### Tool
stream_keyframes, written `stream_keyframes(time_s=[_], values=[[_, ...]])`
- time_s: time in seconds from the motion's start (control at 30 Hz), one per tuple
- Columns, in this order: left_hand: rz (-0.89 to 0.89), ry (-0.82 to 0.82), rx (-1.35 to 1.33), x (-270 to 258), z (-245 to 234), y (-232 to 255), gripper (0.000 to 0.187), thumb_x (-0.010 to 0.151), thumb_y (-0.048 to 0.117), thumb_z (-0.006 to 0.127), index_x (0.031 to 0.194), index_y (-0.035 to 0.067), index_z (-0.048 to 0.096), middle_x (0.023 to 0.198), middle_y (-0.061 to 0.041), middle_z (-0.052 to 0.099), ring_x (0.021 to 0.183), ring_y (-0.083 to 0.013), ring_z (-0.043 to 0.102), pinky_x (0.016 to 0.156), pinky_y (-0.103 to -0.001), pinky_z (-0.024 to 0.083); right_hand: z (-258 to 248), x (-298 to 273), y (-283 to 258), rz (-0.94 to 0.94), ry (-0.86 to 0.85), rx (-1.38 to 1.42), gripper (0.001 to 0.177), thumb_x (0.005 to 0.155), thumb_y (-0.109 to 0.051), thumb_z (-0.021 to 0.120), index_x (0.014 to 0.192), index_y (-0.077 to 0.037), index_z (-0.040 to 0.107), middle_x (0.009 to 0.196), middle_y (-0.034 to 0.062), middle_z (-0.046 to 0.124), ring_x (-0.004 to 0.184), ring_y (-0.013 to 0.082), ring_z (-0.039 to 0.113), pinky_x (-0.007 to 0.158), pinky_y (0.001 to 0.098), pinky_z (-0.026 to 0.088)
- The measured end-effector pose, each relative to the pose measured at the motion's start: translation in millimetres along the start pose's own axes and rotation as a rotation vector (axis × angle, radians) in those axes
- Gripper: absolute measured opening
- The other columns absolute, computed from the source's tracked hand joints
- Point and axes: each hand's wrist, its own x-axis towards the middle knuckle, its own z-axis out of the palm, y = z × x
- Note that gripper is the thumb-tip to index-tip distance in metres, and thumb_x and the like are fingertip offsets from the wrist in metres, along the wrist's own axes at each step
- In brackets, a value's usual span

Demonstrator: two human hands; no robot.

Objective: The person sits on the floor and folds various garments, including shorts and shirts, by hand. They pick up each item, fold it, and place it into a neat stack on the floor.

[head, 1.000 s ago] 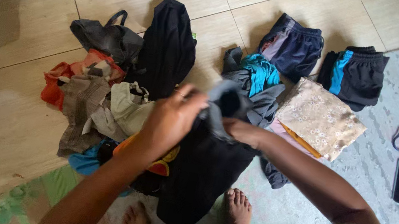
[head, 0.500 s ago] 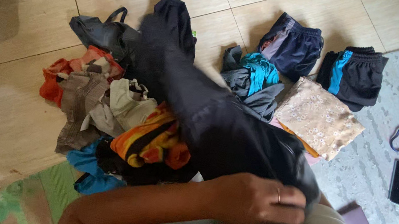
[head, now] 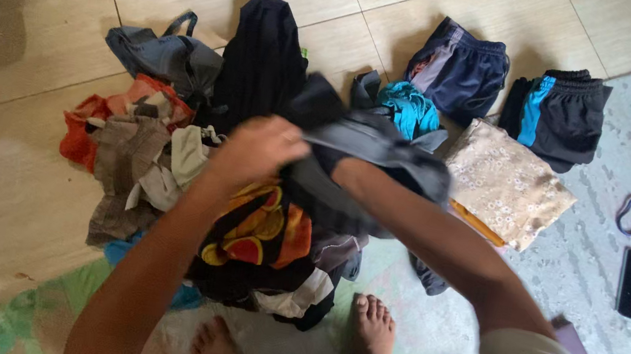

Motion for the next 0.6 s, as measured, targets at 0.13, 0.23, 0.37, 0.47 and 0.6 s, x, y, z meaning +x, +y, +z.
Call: stream_keyframes(time_s=[0.13, 0.23, 0.37, 0.47, 0.6], values=[[-0.400, -0.200, 0.286, -71.7, 27.2, -48.2, 0.020, 0.090, 0.013, 0.067, 0.110, 0.013, 0.071, 0.114, -0.007, 0.070, 0.108, -0.0257, 0.065, 0.087, -0.040, 0.057, 13.1, -57.1, -5.9, -0.037, -0.020, 0.048, 0.031, 0.099, -0.022, 0.065, 0.128, -0.010, 0.060, 0.120, 0.0017, 0.068, 0.114, 0.0171, 0.066, 0.101, 0.0399, 0.054], [-0.778, -0.409, 0.107, -110.3, 36.2, -56.3, 0.018, 0.096, 0.021, 0.069, 0.112, 0.013, 0.072, 0.117, -0.008, 0.071, 0.111, -0.0309, 0.065, 0.088, -0.045, 0.055, 21.5, -107.8, -46.1, -0.172, 0.095, 0.002, 0.022, 0.099, -0.025, 0.066, 0.119, -0.018, 0.061, 0.112, -0.0043, 0.064, 0.108, 0.0127, 0.064, 0.095, 0.0389, 0.052], [-0.853, -0.529, -0.272, -101.9, 39.6, -64.3, 0.023, 0.089, 0.030, 0.074, 0.101, 0.010, 0.076, 0.123, -0.013, 0.065, 0.111, -0.0342, 0.062, 0.092, -0.047, 0.050, 27.3, -133.0, -98.0, -0.480, 0.068, -0.026, 0.019, 0.095, -0.031, 0.068, 0.105, -0.015, 0.064, 0.100, -0.0002, 0.069, 0.099, 0.0154, 0.067, 0.090, 0.0371, 0.055], [-0.688, -0.398, -0.625, -59.4, 26.4, -66.4, 0.055, 0.084, 0.029, 0.078, 0.126, -0.001, 0.059, 0.130, -0.021, 0.060, 0.113, -0.0344, 0.063, 0.092, -0.045, 0.051, 16.6, -134.3, -85.3, -0.647, -0.019, -0.513, 0.018, 0.100, -0.029, 0.066, 0.098, -0.011, 0.067, 0.094, 0.0022, 0.067, 0.090, 0.0169, 0.064, 0.085, 0.0353, 0.053], [-0.500, -0.023, -0.582, 7.6, 3.2, -14.9, 0.033, 0.083, 0.014, 0.075, 0.115, 0.009, 0.071, 0.128, -0.012, 0.068, 0.121, -0.0294, 0.065, 0.104, -0.040, 0.052, 33.4, -136.1, -12.7, -0.424, -0.604, -0.927, 0.034, 0.107, -0.031, 0.065, 0.085, -0.006, 0.067, 0.073, 0.0007, 0.058, 0.070, 0.0121, 0.054, 0.065, 0.0325, 0.049]])
